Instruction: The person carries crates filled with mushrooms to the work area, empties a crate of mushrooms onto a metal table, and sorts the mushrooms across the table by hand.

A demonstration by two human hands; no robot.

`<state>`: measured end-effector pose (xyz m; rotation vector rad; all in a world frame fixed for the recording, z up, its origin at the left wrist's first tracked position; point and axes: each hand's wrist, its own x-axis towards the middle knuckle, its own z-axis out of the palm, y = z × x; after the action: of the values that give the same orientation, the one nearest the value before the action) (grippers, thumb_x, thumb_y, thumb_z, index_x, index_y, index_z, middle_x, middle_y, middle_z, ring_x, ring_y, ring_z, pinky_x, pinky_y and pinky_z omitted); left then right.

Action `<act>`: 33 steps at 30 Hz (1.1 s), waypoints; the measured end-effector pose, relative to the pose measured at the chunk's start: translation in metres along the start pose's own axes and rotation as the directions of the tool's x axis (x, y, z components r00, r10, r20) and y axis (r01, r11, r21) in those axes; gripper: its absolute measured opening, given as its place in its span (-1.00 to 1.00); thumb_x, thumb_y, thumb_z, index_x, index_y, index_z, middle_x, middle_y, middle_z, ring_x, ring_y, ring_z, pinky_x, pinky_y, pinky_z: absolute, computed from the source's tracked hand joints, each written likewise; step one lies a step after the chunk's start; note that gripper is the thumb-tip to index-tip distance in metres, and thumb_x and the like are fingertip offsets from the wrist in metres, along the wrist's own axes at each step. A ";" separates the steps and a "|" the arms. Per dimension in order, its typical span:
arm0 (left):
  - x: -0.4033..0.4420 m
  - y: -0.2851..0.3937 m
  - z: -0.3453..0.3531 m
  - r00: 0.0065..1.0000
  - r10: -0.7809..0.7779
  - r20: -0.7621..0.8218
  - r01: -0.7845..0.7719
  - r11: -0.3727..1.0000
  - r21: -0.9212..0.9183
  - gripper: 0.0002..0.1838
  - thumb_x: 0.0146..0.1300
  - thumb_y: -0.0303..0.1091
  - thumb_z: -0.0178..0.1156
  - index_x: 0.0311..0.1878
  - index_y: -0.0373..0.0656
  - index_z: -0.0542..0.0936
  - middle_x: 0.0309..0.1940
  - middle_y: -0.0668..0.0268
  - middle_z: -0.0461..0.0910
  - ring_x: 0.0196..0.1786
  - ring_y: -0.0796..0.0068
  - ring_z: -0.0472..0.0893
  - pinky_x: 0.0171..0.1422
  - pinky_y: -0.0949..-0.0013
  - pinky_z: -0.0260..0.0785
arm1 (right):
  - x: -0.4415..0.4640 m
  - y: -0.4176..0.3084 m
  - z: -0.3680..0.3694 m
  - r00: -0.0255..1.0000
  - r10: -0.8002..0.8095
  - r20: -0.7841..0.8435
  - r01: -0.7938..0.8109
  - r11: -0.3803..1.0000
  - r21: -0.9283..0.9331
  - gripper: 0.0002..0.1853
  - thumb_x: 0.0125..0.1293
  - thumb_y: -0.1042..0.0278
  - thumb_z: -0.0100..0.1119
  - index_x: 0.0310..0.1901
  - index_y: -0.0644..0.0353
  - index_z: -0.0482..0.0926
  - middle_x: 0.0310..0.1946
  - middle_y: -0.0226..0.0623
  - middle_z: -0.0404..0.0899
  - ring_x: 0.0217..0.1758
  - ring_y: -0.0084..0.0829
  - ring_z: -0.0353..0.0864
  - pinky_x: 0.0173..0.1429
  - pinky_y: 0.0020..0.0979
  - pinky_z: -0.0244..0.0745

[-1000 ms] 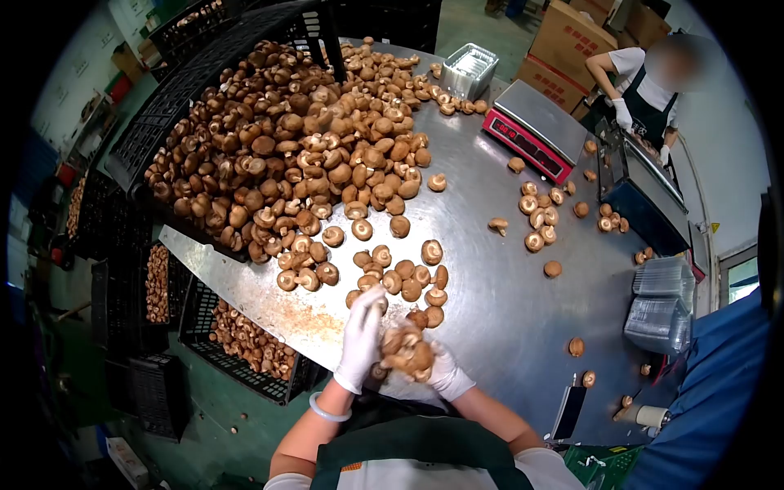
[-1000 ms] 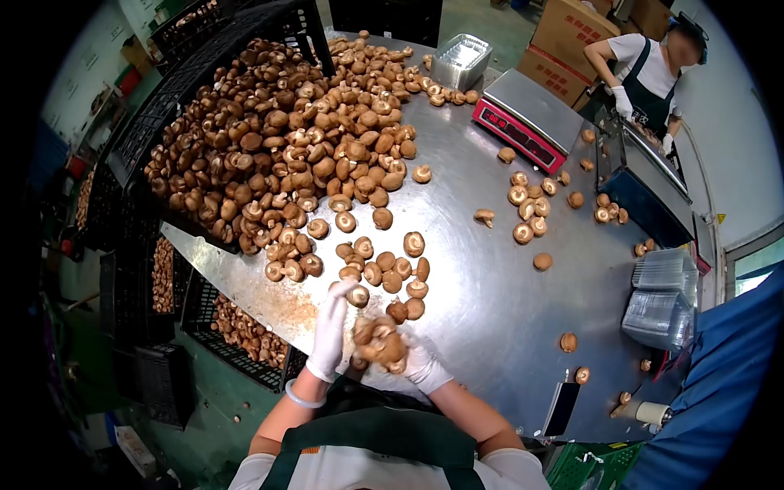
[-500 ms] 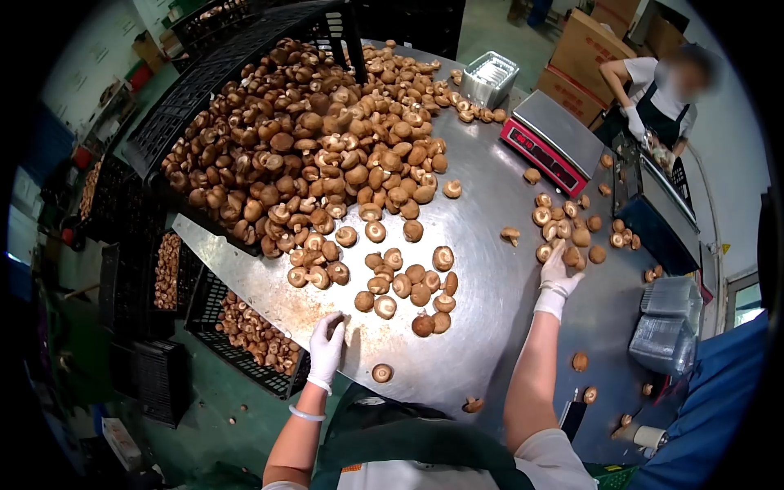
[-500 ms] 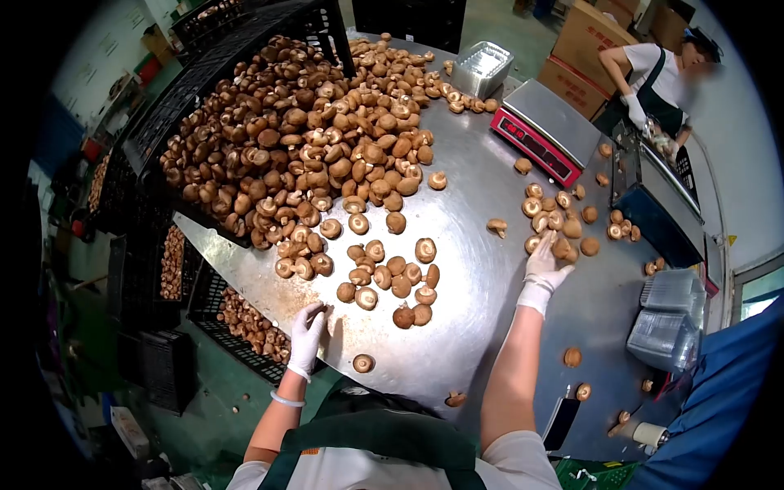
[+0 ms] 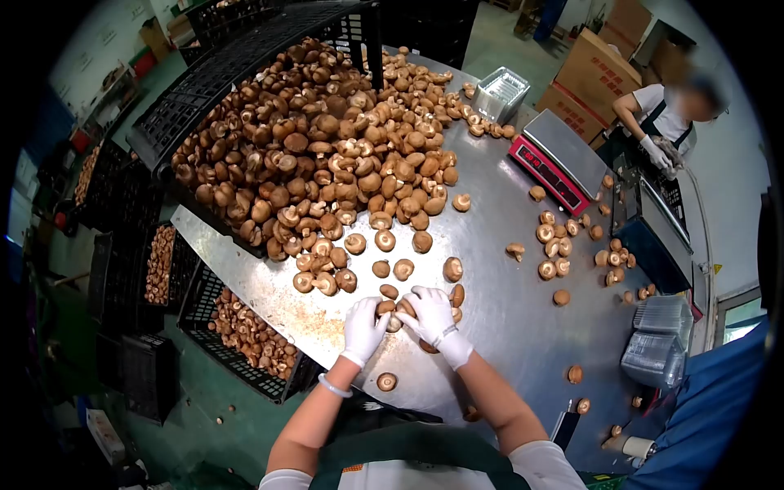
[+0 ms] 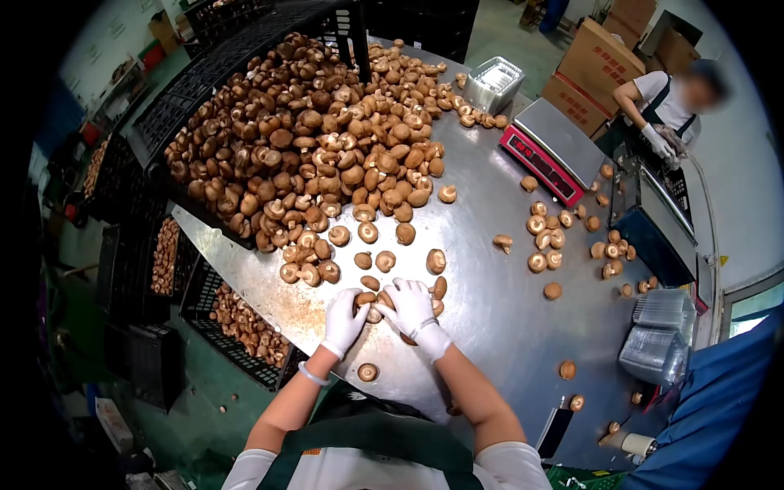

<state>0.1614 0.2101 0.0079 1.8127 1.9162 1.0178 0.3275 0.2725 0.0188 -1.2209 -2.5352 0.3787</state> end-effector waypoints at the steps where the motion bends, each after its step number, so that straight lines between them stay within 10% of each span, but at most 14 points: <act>1: -0.004 -0.002 -0.005 1.000 -0.006 0.009 0.006 1.000 -0.002 -0.68 0.03 -0.35 0.30 -0.13 -0.19 0.52 -0.25 0.13 0.56 -0.15 0.09 0.51 -0.02 0.14 0.32 | -0.006 0.000 -0.002 1.000 -0.015 0.004 0.015 0.998 0.054 -0.58 0.14 -0.13 0.17 -0.16 0.03 0.57 -0.09 -0.27 0.49 -0.01 -0.21 0.44 0.14 -0.17 0.25; 5: -0.017 -0.012 -0.019 0.999 -0.009 -0.049 0.006 0.998 -0.061 -0.68 0.00 -0.40 0.32 -0.14 -0.19 0.53 -0.23 0.17 0.57 -0.13 0.12 0.52 0.01 0.15 0.34 | -0.021 0.000 -0.014 0.992 -0.108 0.072 0.107 0.994 0.012 -0.59 0.09 -0.12 0.23 -0.20 0.04 0.58 -0.10 -0.29 0.49 -0.02 -0.21 0.44 0.12 -0.18 0.27; 8: -0.018 -0.016 -0.030 0.976 -0.213 -0.049 0.189 0.936 -0.297 -0.64 0.10 -0.46 0.27 -0.01 -0.27 0.50 -0.17 0.11 0.57 -0.09 0.21 0.57 0.01 0.27 0.41 | -0.023 0.009 -0.010 0.998 0.062 -0.018 -0.050 0.924 0.379 -0.61 0.09 -0.03 0.26 -0.22 0.12 0.56 -0.11 -0.27 0.51 -0.03 -0.24 0.46 0.10 -0.22 0.34; 9: -0.013 -0.002 -0.045 0.934 -0.355 0.031 0.318 0.791 -0.523 -0.65 0.19 -0.48 0.18 0.07 -0.25 0.47 -0.05 0.20 0.54 -0.03 0.40 0.55 0.07 0.36 0.40 | -0.023 0.018 -0.006 0.982 0.152 -0.114 -0.066 0.834 0.548 -0.61 0.10 0.01 0.25 -0.20 0.17 0.55 -0.09 -0.26 0.53 -0.03 -0.27 0.49 0.10 -0.24 0.39; 11: -0.008 0.003 -0.063 0.863 -0.480 0.161 0.381 0.407 -0.830 -0.61 0.25 -0.47 0.13 0.16 -0.22 0.43 -0.04 0.26 0.52 -0.01 0.47 0.53 0.08 0.40 0.40 | -0.020 0.020 -0.046 0.821 0.470 0.325 -0.376 0.017 0.926 -0.54 0.16 0.01 0.22 -0.07 0.21 0.48 -0.04 -0.21 0.51 0.00 -0.32 0.51 0.09 -0.28 0.47; 13: -0.009 -0.002 -0.090 0.829 -0.472 0.301 0.476 0.312 -0.822 -0.60 0.32 -0.35 0.09 0.21 -0.18 0.40 -0.05 0.30 0.51 -0.02 0.54 0.51 0.12 0.44 0.38 | -0.035 0.043 -0.052 0.834 0.518 0.189 -0.005 -0.335 0.942 -0.50 0.23 -0.02 0.16 0.02 0.22 0.40 -0.02 -0.16 0.49 0.03 -0.31 0.52 0.05 -0.25 0.53; 15: -0.028 -0.020 -0.094 0.802 -0.441 0.402 0.437 -0.024 -0.899 -0.63 0.36 -0.21 0.08 0.15 -0.17 0.44 -0.07 0.31 0.52 -0.04 0.50 0.53 0.11 0.40 0.39 | -0.048 0.060 -0.065 0.839 0.531 0.120 0.089 -0.352 0.932 -0.48 0.27 -0.10 0.11 0.06 0.17 0.40 0.00 -0.15 0.48 0.06 -0.24 0.51 -0.01 -0.14 0.56; 20: -0.067 -0.034 -0.097 0.760 -0.412 0.503 0.421 -0.278 -0.864 -0.68 0.42 -0.13 -0.04 -0.13 -0.21 0.50 -0.13 0.18 0.54 -0.07 0.37 0.56 0.03 0.31 0.45 | -0.085 0.106 -0.074 0.719 0.652 0.240 0.276 -0.585 0.762 -0.38 0.26 -0.30 -0.03 0.14 0.03 0.39 0.02 -0.20 0.47 0.04 -0.23 0.50 -0.20 -0.22 0.55; 23: -0.077 -0.023 -0.091 0.661 -0.512 0.549 0.535 -0.192 -0.823 -0.77 0.36 -0.30 0.03 -0.29 -0.28 0.53 -0.27 0.18 0.58 -0.22 0.38 0.58 -0.06 0.38 0.46 | -0.080 0.102 -0.074 0.763 0.600 0.241 0.195 -0.569 0.799 -0.37 0.28 -0.33 -0.11 0.14 0.03 0.39 -0.02 -0.23 0.49 -0.03 -0.27 0.51 -0.26 -0.30 0.51; 26: -0.086 -0.004 -0.080 0.754 -0.488 0.439 0.655 0.516 -0.552 -0.88 0.26 -0.48 0.10 -0.21 -0.26 0.59 -0.29 0.25 0.61 -0.21 0.41 0.60 -0.06 0.42 0.43 | -0.060 0.088 -0.073 0.734 0.619 0.281 0.080 -0.490 0.868 -0.40 0.31 -0.28 -0.13 0.14 0.03 0.40 -0.08 -0.27 0.51 -0.11 -0.32 0.53 -0.28 -0.30 0.50; 27: -0.089 -0.002 -0.075 0.930 -0.233 0.284 0.345 0.820 -0.457 -0.85 0.21 -0.48 0.17 -0.15 -0.21 0.60 -0.28 0.25 0.62 -0.17 0.36 0.61 -0.06 0.40 0.44 | -0.056 0.093 -0.066 0.722 0.628 0.289 -0.022 -0.396 0.918 -0.43 0.31 -0.25 -0.12 0.12 0.03 0.42 -0.10 -0.27 0.52 -0.14 -0.33 0.54 -0.28 -0.29 0.50; 29: -0.082 0.023 -0.079 0.952 -0.038 0.304 0.143 0.933 -0.331 -0.80 0.16 -0.47 0.23 -0.12 -0.18 0.60 -0.26 0.23 0.61 -0.17 0.30 0.61 -0.04 0.38 0.45 | -0.047 0.105 -0.051 0.734 0.638 0.234 -0.195 -0.132 0.972 -0.52 0.27 -0.16 0.04 0.02 0.04 0.52 -0.14 -0.25 0.54 -0.17 -0.32 0.56 -0.21 -0.30 0.51; 31: -0.089 0.024 -0.070 0.916 -0.019 0.400 0.127 0.961 -0.245 -0.68 0.10 -0.35 0.29 -0.04 -0.11 0.59 -0.11 0.20 0.55 -0.10 0.25 0.58 -0.01 0.34 0.44 | -0.036 0.092 -0.045 0.834 0.518 -0.190 -0.404 0.807 0.430 -0.58 0.16 -0.08 0.21 -0.08 0.06 0.58 -0.20 -0.20 0.55 -0.20 -0.26 0.59 -0.13 -0.30 0.51; 33: -0.090 0.023 -0.058 0.889 0.118 0.443 -0.063 0.989 -0.137 -0.61 0.08 -0.28 0.30 0.02 -0.08 0.56 -0.10 0.23 0.53 -0.09 0.25 0.57 -0.02 0.31 0.44 | -0.028 0.068 -0.051 0.842 0.540 0.021 -0.539 0.837 0.088 -0.50 -0.01 -0.08 0.35 -0.09 0.04 0.59 -0.15 -0.16 0.49 -0.14 -0.13 0.59 -0.07 -0.22 0.50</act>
<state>0.1534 0.1062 0.0418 1.8816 1.4726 0.6426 0.4121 0.2971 0.0372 -1.8883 -2.0940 0.6045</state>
